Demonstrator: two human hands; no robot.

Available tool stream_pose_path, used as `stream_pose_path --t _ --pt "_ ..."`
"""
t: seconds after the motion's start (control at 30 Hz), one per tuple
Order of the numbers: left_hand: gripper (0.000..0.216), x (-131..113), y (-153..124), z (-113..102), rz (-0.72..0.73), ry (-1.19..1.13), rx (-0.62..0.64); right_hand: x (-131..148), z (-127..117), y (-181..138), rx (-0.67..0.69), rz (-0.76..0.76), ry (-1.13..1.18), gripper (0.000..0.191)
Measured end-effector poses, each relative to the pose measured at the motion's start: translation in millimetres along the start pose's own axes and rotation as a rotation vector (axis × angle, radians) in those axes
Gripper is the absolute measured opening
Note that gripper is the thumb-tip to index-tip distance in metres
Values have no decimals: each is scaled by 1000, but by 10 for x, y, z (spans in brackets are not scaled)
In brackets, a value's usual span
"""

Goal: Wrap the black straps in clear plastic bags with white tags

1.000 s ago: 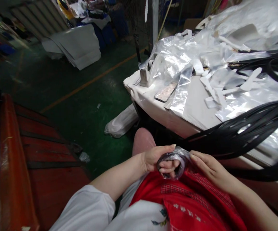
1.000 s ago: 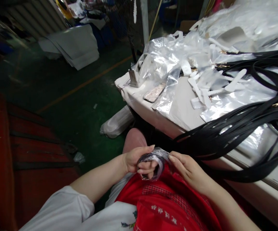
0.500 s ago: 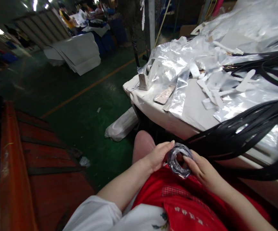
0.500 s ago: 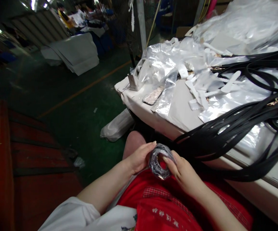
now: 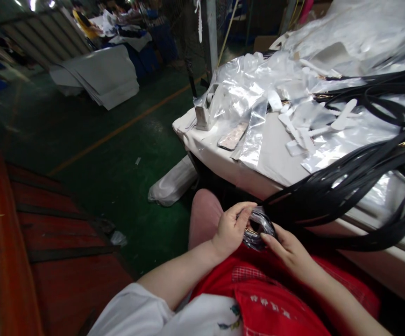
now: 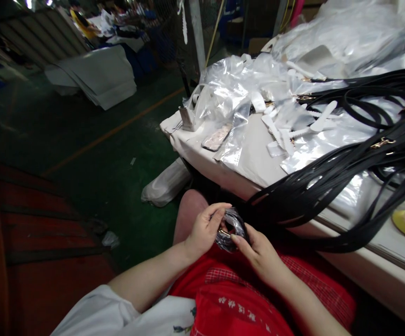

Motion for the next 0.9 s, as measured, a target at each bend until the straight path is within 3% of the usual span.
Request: stream_pose_path --t 0.1,0.2,0.3,0.5,0.7,0.8,0.9 --pt "36 77 -1 59 -91 -65 177 -4 -22 -38 106 65 36 45" --pt "40 163 -61 171 -198 -81 364 14 -59 -90 304 162 60 43" --pt "46 246 -157 309 -258 -26 442 -8 -89 -127 416 209 65 43" --pt "37 303 -269 436 -201 220 354 -216 -65 -168 365 246 71 47" --pt "30 402 -320 424 -183 263 329 -278 68 -180 328 250 134 43" --pt "36 559 -298 421 -278 236 351 -90 -7 -175 331 250 -120 32" --pt "46 676 -272 435 -326 236 410 333 -364 -39 133 105 -464 24"
Point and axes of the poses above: each hand's wrist, its own y-axis towards the middle knuckle, its own z-axis out of the palm, x = y × z, the point moved 4 cm from there along y, towards the middle knuckle, and after that the axes turned 9 degrees about y, right-handed, at the moved point
